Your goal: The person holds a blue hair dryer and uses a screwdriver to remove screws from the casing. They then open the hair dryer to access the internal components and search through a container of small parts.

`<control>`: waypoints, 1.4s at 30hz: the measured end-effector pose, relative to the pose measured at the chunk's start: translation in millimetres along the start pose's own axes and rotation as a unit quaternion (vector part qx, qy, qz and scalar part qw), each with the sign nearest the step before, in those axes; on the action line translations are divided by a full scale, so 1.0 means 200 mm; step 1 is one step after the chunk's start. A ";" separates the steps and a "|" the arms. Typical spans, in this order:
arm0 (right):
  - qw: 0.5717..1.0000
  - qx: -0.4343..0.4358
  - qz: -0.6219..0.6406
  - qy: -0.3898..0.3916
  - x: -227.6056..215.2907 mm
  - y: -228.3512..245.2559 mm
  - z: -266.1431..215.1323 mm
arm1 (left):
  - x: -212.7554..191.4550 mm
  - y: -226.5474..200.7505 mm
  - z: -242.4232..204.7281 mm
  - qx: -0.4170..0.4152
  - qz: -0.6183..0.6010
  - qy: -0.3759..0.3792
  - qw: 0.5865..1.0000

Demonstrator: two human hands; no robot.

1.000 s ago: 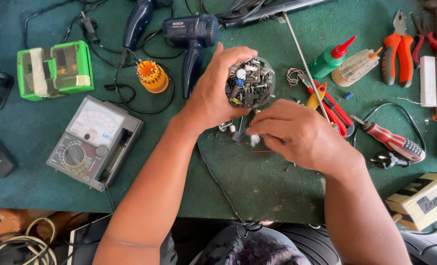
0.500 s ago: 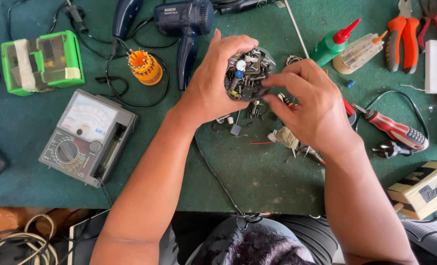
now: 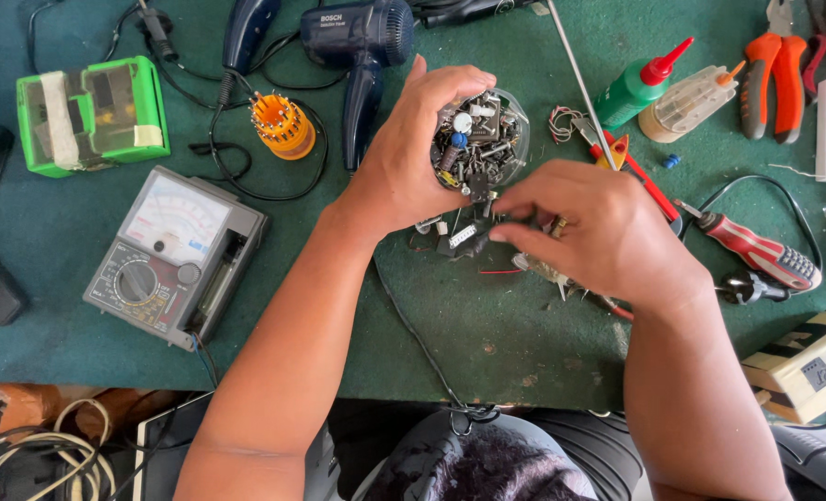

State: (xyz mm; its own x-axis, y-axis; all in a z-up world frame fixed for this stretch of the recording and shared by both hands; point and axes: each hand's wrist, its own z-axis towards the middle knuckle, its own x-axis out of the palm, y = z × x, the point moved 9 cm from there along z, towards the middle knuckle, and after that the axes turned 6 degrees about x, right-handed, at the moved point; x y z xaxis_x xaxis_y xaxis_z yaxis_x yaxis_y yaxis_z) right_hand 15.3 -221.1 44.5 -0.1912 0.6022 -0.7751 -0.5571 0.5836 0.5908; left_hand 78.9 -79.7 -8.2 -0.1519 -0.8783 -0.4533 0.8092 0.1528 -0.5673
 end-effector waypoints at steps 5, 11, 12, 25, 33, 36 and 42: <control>0.995 -0.005 -0.047 -0.086 -0.02 -0.01 0.00 | 0.01 -0.02 0.00 0.011 0.001 0.014 1.000; 0.991 -0.025 -0.100 -0.084 0.02 0.00 -0.01 | 0.02 -0.01 0.00 0.011 0.002 0.020 1.000; 0.994 -0.045 -0.082 -0.062 0.02 0.02 -0.01 | 0.01 -0.01 0.00 0.008 -0.003 0.014 1.000; 1.000 -0.015 -0.009 -0.016 -0.01 0.05 0.00 | -0.01 0.01 0.00 -0.010 -0.012 0.012 1.000; 0.981 -0.028 -0.112 -0.156 0.00 0.02 -0.01 | 0.01 -0.03 0.01 0.018 0.003 0.030 0.999; 0.979 -0.037 -0.131 -0.150 0.02 0.01 -0.01 | 0.03 -0.03 0.01 0.025 0.010 0.036 0.999; 0.976 -0.040 -0.183 -0.111 0.04 0.03 0.02 | 0.03 -0.06 0.02 0.040 0.019 0.040 0.998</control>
State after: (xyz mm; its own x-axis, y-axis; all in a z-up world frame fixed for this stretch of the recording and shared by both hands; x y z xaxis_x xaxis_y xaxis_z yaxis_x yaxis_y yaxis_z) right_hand 13.1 -210.6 42.0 0.2075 0.4691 -0.8585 -0.6180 0.7431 0.2567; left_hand 71.3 -89.3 -1.8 -0.1627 -0.8333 -0.5283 0.8575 0.1455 -0.4935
